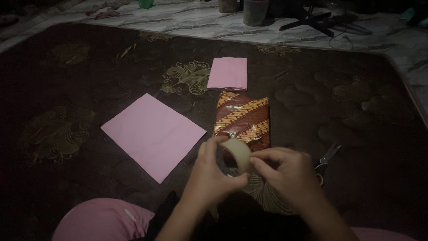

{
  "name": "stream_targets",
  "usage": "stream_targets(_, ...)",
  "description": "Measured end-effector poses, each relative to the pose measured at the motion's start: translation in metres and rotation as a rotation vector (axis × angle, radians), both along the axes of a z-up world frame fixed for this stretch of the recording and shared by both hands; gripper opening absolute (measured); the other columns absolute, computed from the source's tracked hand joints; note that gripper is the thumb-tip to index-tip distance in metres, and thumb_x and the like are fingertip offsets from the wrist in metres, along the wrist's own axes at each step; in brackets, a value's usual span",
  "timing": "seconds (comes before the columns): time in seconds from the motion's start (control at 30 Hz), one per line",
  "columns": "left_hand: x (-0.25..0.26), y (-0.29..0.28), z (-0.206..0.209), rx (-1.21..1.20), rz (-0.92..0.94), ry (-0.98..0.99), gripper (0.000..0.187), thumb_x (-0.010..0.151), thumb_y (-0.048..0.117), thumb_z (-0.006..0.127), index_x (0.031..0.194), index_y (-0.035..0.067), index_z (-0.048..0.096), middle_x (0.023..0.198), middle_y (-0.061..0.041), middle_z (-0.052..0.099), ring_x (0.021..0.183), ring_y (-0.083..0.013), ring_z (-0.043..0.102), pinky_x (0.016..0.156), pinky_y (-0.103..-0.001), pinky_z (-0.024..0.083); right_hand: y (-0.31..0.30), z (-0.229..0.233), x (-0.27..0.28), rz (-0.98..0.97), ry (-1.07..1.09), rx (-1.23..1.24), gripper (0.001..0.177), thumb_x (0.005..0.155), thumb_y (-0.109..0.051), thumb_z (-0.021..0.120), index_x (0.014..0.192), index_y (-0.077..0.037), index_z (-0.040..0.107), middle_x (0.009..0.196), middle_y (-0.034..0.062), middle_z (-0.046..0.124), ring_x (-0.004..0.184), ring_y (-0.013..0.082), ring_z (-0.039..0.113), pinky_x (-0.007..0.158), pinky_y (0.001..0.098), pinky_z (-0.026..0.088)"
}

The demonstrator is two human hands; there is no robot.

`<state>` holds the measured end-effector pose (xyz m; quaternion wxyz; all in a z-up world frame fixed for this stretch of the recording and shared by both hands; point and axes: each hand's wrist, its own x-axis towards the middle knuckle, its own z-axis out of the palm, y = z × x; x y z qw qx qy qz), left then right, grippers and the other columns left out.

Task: The person wraps a rectangular gift with patterned paper, folds the edges, and secures them with clear tape. They use scissors to cut the tape and continue folding and taping the remaining sides.

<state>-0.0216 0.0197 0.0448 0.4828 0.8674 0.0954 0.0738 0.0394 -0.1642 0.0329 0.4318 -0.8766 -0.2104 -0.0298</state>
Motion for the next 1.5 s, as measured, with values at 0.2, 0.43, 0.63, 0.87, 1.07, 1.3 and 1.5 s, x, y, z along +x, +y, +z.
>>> stream_targets(0.2, 0.001, -0.001, 0.002, 0.024, 0.013, 0.087, 0.097, 0.055, 0.029, 0.087, 0.142, 0.017, 0.045, 0.131, -0.012, 0.052, 0.121, -0.0268, 0.061, 0.095, -0.04, 0.057, 0.004, -0.001, -0.001, -0.045, -0.054, -0.037, 0.015, 0.079, -0.017, 0.078, 0.09, -0.009, 0.081, 0.085, 0.0064, 0.08, 0.067, 0.0158, 0.077, 0.06, 0.0305, 0.06)
stream_targets(0.43, 0.002, -0.003, -0.001, 0.004, 0.011, -0.019, 0.091, 0.055, 0.03, 0.088, 0.135, 0.014, 0.047, 0.13, -0.013, 0.054, 0.12, -0.0285, 0.063, 0.096, -0.043, 0.057, 0.005, -0.02, 0.007, 0.036, -0.176, -0.057, 0.012, 0.085, -0.012, 0.068, 0.093, -0.004, 0.069, 0.08, 0.0099, 0.069, 0.065, 0.0186, 0.07, 0.06, 0.0351, 0.057)
stream_targets(0.63, 0.008, -0.007, -0.009, -0.508, 0.164, 0.109, 0.093, 0.058, 0.03, 0.085, 0.141, 0.021, 0.042, 0.125, -0.015, 0.059, 0.105, -0.0293, 0.071, 0.077, -0.043, 0.067, -0.02, -0.007, 0.045, -0.298, 0.251, 0.203, 0.013, 0.094, -0.013, 0.065, 0.097, -0.002, 0.072, 0.081, 0.0124, 0.071, 0.068, 0.0208, 0.068, 0.062, 0.0353, 0.058)
stream_targets(0.87, 0.008, -0.008, -0.03, -0.704, 0.02, -0.081, 0.091, 0.06, 0.02, 0.09, 0.135, 0.011, 0.038, 0.121, -0.021, 0.063, 0.103, -0.0269, 0.072, 0.081, -0.037, 0.065, -0.012, -0.006, 0.009, 0.112, 0.255, 0.351, 0.033, 0.081, -0.014, 0.076, 0.114, -0.008, 0.077, 0.097, 0.0117, 0.084, 0.082, 0.0155, 0.08, 0.069, 0.0267, 0.067)
stream_targets(1.07, 0.004, 0.0, -0.028, -0.453, -0.064, 0.069, 0.097, 0.056, 0.027, 0.089, 0.137, 0.014, 0.038, 0.122, -0.017, 0.062, 0.104, -0.0258, 0.072, 0.083, -0.038, 0.064, -0.002, 0.017, 0.001, 0.03, 0.268, 0.04, 0.03, 0.081, -0.024, 0.081, 0.108, -0.012, 0.083, 0.09, 0.0085, 0.086, 0.069, 0.012, 0.082, 0.06, 0.027, 0.066)
stream_targets(1.3, 0.007, 0.01, -0.035, -0.286, -0.118, -0.026, 0.098, 0.055, 0.038, 0.089, 0.136, 0.009, 0.042, 0.126, -0.018, 0.061, 0.114, -0.028, 0.067, 0.091, -0.04, 0.059, 0.0, 0.016, -0.001, 0.051, 0.21, 0.005, 0.024, 0.081, -0.019, 0.075, 0.102, -0.01, 0.084, 0.081, 0.0076, 0.085, 0.061, 0.0138, 0.08, 0.053, 0.026, 0.062)
stream_targets(1.5, 0.009, 0.011, -0.046, -0.175, -0.089, -0.114, 0.092, 0.057, 0.035, 0.091, 0.132, 0.005, 0.046, 0.127, -0.019, 0.061, 0.117, -0.0287, 0.066, 0.095, -0.041, 0.056, 0.003, -0.003, 0.003, 0.054, 0.006, -0.03, 0.018, 0.083, -0.016, 0.072, 0.095, -0.008, 0.083, 0.073, 0.0078, 0.08, 0.056, 0.0121, 0.075, 0.049, 0.0267, 0.056)
